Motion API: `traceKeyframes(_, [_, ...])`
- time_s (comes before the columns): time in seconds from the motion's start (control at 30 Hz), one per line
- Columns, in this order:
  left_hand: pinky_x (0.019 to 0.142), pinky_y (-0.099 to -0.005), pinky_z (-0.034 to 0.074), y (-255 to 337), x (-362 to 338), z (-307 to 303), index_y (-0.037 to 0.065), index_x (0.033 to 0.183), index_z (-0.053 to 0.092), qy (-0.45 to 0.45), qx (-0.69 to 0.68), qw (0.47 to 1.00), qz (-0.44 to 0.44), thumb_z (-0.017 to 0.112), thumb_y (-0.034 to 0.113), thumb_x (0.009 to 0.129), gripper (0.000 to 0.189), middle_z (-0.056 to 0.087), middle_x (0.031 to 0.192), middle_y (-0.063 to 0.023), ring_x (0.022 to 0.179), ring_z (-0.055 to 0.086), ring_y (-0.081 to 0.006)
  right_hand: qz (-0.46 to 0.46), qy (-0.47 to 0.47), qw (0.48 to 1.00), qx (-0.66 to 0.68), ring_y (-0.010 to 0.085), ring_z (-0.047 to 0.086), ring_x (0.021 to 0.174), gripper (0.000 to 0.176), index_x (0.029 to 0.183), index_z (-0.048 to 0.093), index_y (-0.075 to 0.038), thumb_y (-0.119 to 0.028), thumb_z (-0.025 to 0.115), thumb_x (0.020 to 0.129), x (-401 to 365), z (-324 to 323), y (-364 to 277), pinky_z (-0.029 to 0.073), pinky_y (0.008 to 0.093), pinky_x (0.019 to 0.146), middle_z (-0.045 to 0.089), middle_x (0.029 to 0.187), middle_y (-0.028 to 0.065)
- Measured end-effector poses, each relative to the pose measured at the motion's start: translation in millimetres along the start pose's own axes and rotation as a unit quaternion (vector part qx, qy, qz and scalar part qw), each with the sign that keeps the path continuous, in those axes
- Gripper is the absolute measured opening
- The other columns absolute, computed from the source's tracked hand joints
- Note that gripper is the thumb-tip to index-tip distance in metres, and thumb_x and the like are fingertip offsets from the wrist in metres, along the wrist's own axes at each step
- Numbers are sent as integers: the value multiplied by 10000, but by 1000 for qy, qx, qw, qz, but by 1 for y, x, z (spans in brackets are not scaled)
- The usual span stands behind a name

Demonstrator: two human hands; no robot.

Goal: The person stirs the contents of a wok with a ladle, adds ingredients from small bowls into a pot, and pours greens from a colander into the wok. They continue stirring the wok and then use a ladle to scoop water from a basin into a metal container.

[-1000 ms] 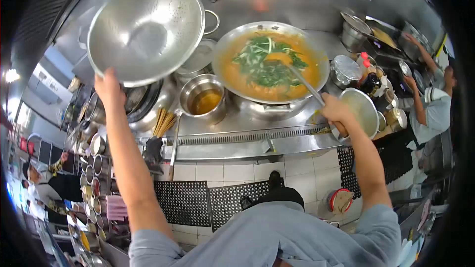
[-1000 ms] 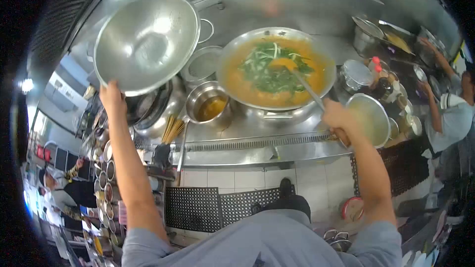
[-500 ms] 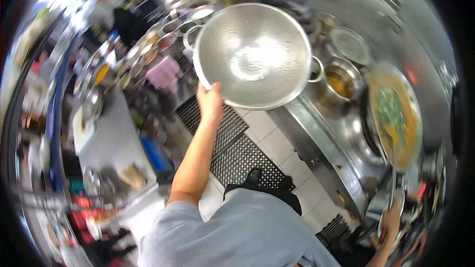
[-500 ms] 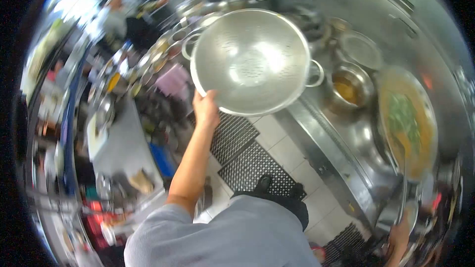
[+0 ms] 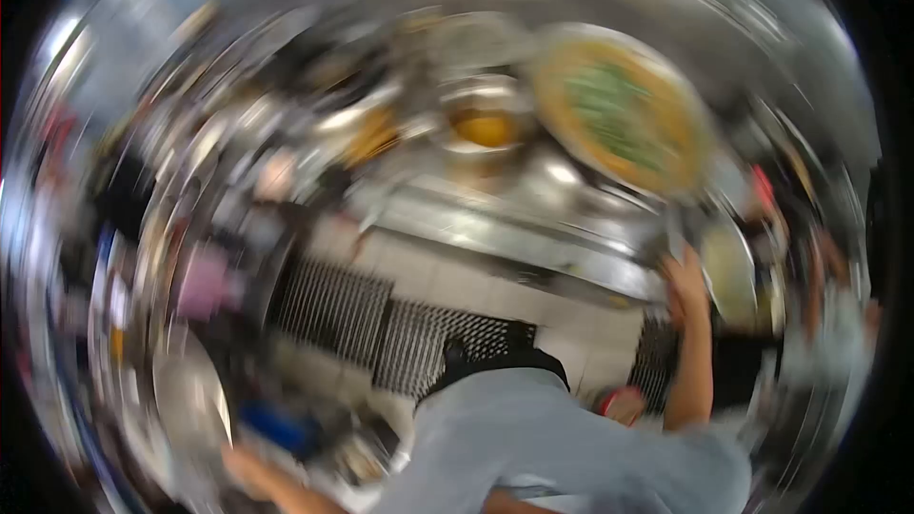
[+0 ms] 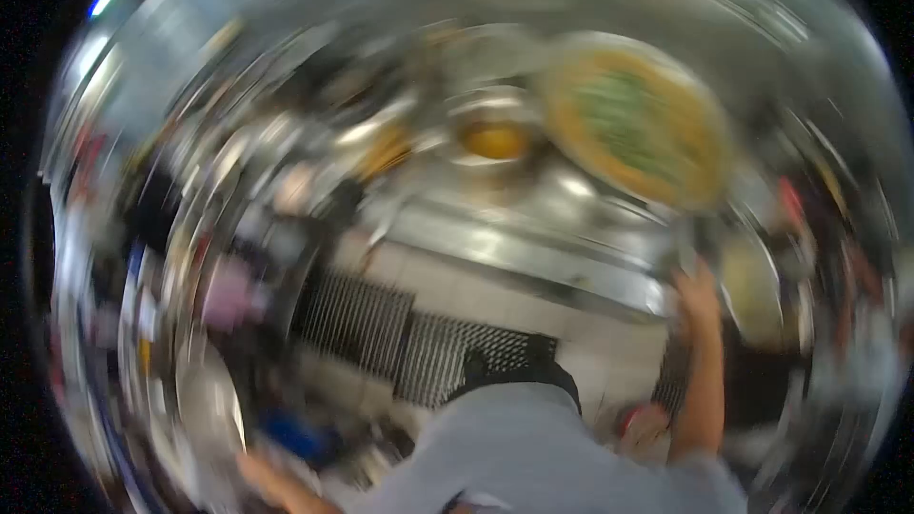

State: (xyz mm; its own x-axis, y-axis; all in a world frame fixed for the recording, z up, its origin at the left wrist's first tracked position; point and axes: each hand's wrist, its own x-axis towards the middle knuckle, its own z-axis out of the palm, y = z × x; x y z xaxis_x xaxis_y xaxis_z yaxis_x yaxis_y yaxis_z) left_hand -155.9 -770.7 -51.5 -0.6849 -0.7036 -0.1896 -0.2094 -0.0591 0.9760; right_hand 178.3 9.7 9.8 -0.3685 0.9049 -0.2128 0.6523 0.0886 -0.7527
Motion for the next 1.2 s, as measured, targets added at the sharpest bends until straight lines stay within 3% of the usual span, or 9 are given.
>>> traceKeyframes(0.07, [750, -330, 507, -3, 39, 30, -12, 1096, 613, -7, 67, 998, -2, 606, 110, 890, 240, 654, 970, -78, 890, 635, -190, -10, 16, 995, -96, 415, 514, 1251, 667, 1410, 438, 29, -379, 570, 899, 13, -12, -12, 356, 412, 1084, 554, 1317, 289])
traceKeyframes(0.23, [734, -319, 507, -11, 52, 64, -20, 1107, 611, -12, 162, 986, -37, 587, 153, 909, 265, 651, 961, -80, 875, 637, -194, -90, 57, 983, -152, 458, 657, 902, 456, 1225, 517, 41, -288, 550, 911, 68, -36, -71, 515, 493, 783, 661, 968, 315])
traceKeyframes(0.4, [717, -308, 506, -28, 30, 87, -28, 1119, 609, -40, 210, 973, -85, 568, 196, 928, 297, 647, 953, -83, 860, 639, -199, -81, -14, 945, -317, 469, 655, 913, 410, 1252, 466, 31, -92, 469, 861, 105, -27, -67, 510, 519, 784, 655, 971, 333])
traceKeyframes(0.6, [697, -294, 505, -70, -119, 216, -37, 1133, 606, -392, 191, 890, -132, 546, 248, 951, 343, 643, 942, -85, 842, 642, -204, -49, -47, 891, -450, 446, 657, 958, 347, 1177, 469, 11, -107, 558, 862, 2, -92, -41, 518, 518, 796, 662, 1021, 290])
traceKeyframes(0.63, [703, -304, 515, -63, -203, 262, -33, 1081, 606, -394, 165, 899, -96, 540, 247, 977, 305, 634, 925, -104, 829, 636, -203, -56, -27, 895, -441, 440, 661, 945, 336, 1167, 480, 7, -103, 565, 861, 11, -88, -34, 518, 517, 787, 664, 1017, 284])
traceKeyframes(0.7, [832, -336, 541, -86, -306, 329, -30, 1161, 590, -704, 30, 709, -2, 513, 213, 1018, 292, 658, 1031, -106, 960, 656, -227, -67, -11, 902, -426, 430, 667, 930, 326, 1157, 503, 3, -95, 566, 853, 43, -76, -25, 519, 514, 781, 670, 1003, 272])
traceKeyframes(0.8, [1033, -423, 437, 3, -519, 383, 18, 1183, 590, -752, -19, 481, 450, 564, 58, 937, 250, 609, 1224, -210, 1167, 576, -372, -45, -29, 935, -349, 414, 676, 924, 347, 1164, 533, 10, -80, 549, 829, 81, -70, -58, 522, 506, 789, 679, 974, 261])
traceKeyframes(1.0, [769, -444, 412, -41, -651, 444, 81, 889, 613, -642, 136, 358, 664, 649, 229, 882, 152, 666, 867, -104, 837, 618, -298, -61, -10, 959, -277, 358, 661, 616, 326, 1142, 505, 25, -54, 467, 828, 99, -132, -87, 512, 453, 499, 651, 892, 273])
traceKeyframes(1.2, [753, -418, 370, -39, -641, 446, 123, 822, 623, -639, 87, 404, 649, 675, 233, 844, 124, 649, 766, -47, 788, 620, -243, -115, -69, 944, -301, 460, 640, 838, 295, 1124, 504, 24, -22, 477, 834, 165, -116, -59, 497, 538, 720, 649, 956, 304])
